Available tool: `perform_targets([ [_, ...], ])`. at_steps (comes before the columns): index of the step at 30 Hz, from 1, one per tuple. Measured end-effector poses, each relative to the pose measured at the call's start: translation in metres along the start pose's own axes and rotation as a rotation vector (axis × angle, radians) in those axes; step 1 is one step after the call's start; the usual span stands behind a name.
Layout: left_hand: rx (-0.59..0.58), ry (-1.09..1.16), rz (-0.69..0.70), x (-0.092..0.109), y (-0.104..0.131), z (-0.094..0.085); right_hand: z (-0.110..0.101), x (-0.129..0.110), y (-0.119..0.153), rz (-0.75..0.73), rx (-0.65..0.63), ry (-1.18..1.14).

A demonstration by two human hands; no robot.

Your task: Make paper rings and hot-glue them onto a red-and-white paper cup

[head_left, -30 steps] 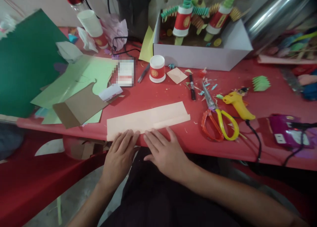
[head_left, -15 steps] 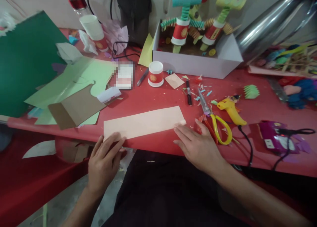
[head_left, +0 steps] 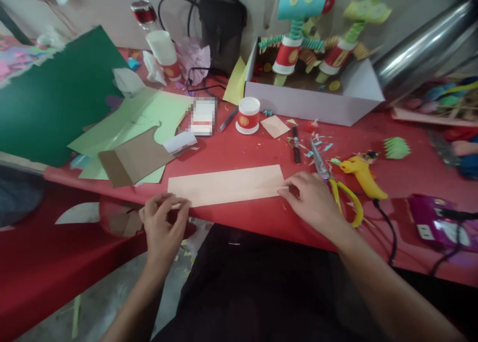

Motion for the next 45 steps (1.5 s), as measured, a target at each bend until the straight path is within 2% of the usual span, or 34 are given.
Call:
perform_targets([
  [3, 0.085, 0.043, -0.125, -0.01, 0.004, -0.002, 0.002, 0.002, -0.001, 0.006, -0.022, 0.002],
  [6, 0.106, 0.11, -0.207, -0.018, 0.005, -0.005, 0.004, 0.005, -0.002, 0.028, -0.038, -0.01],
  [13, 0.083, 0.404, -0.302, -0.04, 0.004, -0.003, 0.009, 0.013, -0.007, 0.0, -0.039, -0.154],
  [16, 0.095, 0.372, -0.281, -0.044, 0.005, -0.001, 0.008, 0.012, -0.007, -0.012, -0.029, -0.23],
  [19, 0.087, 0.244, -0.189, -0.036, 0.004, -0.001, 0.005, 0.006, -0.003, -0.04, 0.032, -0.186],
  [22, 0.049, 0.128, -0.012, -0.021, 0.0, -0.002, 0.002, -0.009, 0.004, -0.073, 0.167, -0.042],
  [25, 0.012, -0.019, 0.115, -0.009, -0.013, -0.009, 0.012, -0.031, 0.013, -0.15, 0.217, 0.038],
  [28, 0.057, -0.133, 0.154, -0.005, -0.044, -0.027, 0.024, -0.044, 0.022, -0.176, 0.205, 0.091],
  [31, 0.124, -0.248, 0.171, 0.0, -0.088, -0.041, 0.026, -0.052, 0.021, -0.154, 0.193, 0.096],
  [35, -0.066, -0.358, 0.13, 0.006, -0.142, -0.025, 0.017, -0.071, -0.008, -0.182, 0.145, 0.045],
  [37, -0.153, -0.412, 0.076, 0.007, -0.154, -0.015, 0.013, -0.082, -0.03, -0.193, 0.101, 0.047],
  [39, -0.162, -0.424, 0.077, 0.01, -0.158, -0.013, 0.011, -0.088, -0.048, -0.182, 0.052, 0.036],
  [41, -0.109, -0.352, 0.188, 0.021, -0.156, -0.019, 0.015, -0.09, -0.054, -0.16, 0.004, 0.02],
  [43, -0.079, -0.23, 0.382, 0.042, -0.149, -0.025, 0.023, -0.091, -0.045, -0.172, -0.035, 0.007],
  [45, -0.147, -0.114, 0.581, 0.07, -0.14, -0.019, 0.032, -0.093, -0.028, -0.208, -0.051, -0.002],
])
Point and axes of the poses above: each hand's wrist, its own y-axis away from the middle knuckle, its own z-axis out of the palm, x = y × z, the point moved 6 cm from there along -y, towards the middle knuckle, and after that the axes turned 11 degrees about -x, right-handed, at the moved point
